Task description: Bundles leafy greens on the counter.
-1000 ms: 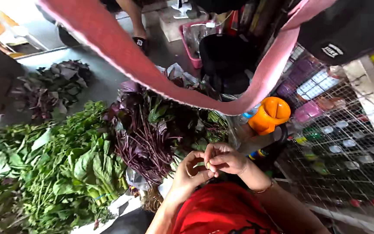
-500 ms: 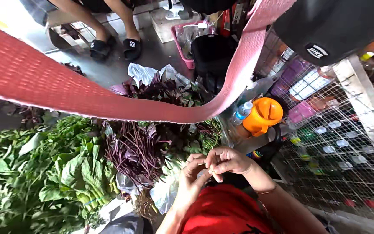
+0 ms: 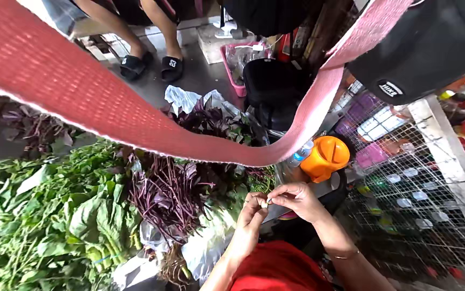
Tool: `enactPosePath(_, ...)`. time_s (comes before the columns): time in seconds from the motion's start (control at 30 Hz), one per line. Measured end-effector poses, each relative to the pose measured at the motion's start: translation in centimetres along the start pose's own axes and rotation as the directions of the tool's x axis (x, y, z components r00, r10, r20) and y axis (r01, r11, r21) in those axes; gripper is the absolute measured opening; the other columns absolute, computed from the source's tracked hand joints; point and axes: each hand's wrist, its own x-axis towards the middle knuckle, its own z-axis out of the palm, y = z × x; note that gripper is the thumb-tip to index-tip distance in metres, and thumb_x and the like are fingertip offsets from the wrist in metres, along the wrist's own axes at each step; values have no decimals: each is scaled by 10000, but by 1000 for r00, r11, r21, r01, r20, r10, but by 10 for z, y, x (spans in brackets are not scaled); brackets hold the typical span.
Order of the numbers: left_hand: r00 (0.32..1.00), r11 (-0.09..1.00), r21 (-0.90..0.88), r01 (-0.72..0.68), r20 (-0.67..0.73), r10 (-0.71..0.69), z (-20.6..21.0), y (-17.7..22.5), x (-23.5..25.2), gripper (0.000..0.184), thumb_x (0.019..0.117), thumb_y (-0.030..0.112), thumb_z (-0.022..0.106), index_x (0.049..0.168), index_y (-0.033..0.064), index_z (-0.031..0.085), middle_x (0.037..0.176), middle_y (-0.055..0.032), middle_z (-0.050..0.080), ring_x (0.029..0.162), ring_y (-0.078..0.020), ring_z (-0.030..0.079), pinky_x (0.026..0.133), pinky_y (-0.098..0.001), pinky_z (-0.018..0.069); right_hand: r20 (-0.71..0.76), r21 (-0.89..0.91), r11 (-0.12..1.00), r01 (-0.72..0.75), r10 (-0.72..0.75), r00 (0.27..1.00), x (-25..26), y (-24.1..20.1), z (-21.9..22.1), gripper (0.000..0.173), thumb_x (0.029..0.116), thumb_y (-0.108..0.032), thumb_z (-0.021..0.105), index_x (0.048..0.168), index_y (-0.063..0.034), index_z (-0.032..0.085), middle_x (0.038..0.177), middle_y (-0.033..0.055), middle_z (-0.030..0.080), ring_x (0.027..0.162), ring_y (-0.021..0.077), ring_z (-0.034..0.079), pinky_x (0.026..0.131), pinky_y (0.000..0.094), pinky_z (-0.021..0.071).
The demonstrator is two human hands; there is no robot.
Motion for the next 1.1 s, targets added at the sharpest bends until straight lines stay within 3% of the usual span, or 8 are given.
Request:
enactPosePath(0.07,1000,997,81,-5,-12,6,4,-1,7,141,982,122,474,951,95,609,1173,-12,570,1123,-80,569,942,-288,521,-74,-152,987,46,-58,996,-1,-3,1,136,918,13,698,1034,12,770,1024,29,773,926,56,726,868,237,610)
enactPosePath(0.2,997,976,216,9,68,-24,5,11,13,442,1004,141,564,1386,-68,487,1390,-186,549,1258,-210,590,987,-361,561,-281,-643,760,-87,-128,951,3,-27,-49,166,952,-106,668,1025,-5,777,1026,86,765,973,121,724,902,310,601)
enactPosePath(0.4,981,952,256,-167,139,134,-37,52,-12,320,1016,161,588,1291,-2,607,1216,-80,681,1082,-182,686,930,-371,598,-609,-714,376,-591,83,789,44,-9,-171,220,1013,-98,613,1153,17,738,1124,251,717,1105,405,673,1019,599,485)
enactPosePath(0.57,951,918,332,-218,-139,276,-97,94,-46,268,1019,280,618,1267,190,667,1170,12,714,1027,-158,704,901,-336,604,-592,-740,163,-652,300,748,61,1,-190,268,1041,-132,552,1146,46,722,1189,301,677,1177,484,617,1038,674,430)
enactPosePath(0.77,687,839,510,-190,-541,485,-150,116,-88,406,960,71,611,1344,-3,503,1064,26,699,936,-112,699,844,-319,609,-551,-812,156,-562,110,827,45,-15,-184,348,1053,-193,534,1142,102,695,1200,380,632,1178,557,582,1028,731,397)
enactPosePath(0.93,586,816,576,45,-676,446,-163,110,-101,306,978,82,586,1245,-68,579,1055,-84,689,928,-124,694,845,-320,599,-274,-863,474,-176,-146,951,46,-50,-64,388,1044,-231,562,1077,128,703,1110,332,678,1031,420,672,939,550,528)
enactPosePath(1.03,662,648,722,241,-611,434,-186,89,-67,255,968,46,593,1195,-38,672,1232,-194,652,1142,-262,648,981,-435,548,94,-761,642,94,-35,995,82,-49,73,274,1007,-186,595,1104,19,750,1120,187,716,981,242,711,875,395,595)
enactPosePath(1.1,679,506,792,342,-580,449,-207,74,-31,277,944,93,664,1210,33,708,1365,-210,589,1314,-362,535,1105,-550,437,209,-822,567,58,204,956,112,-41,154,402,1007,-316,637,1284,-31,694,1260,180,666,1036,268,702,913,432,585)
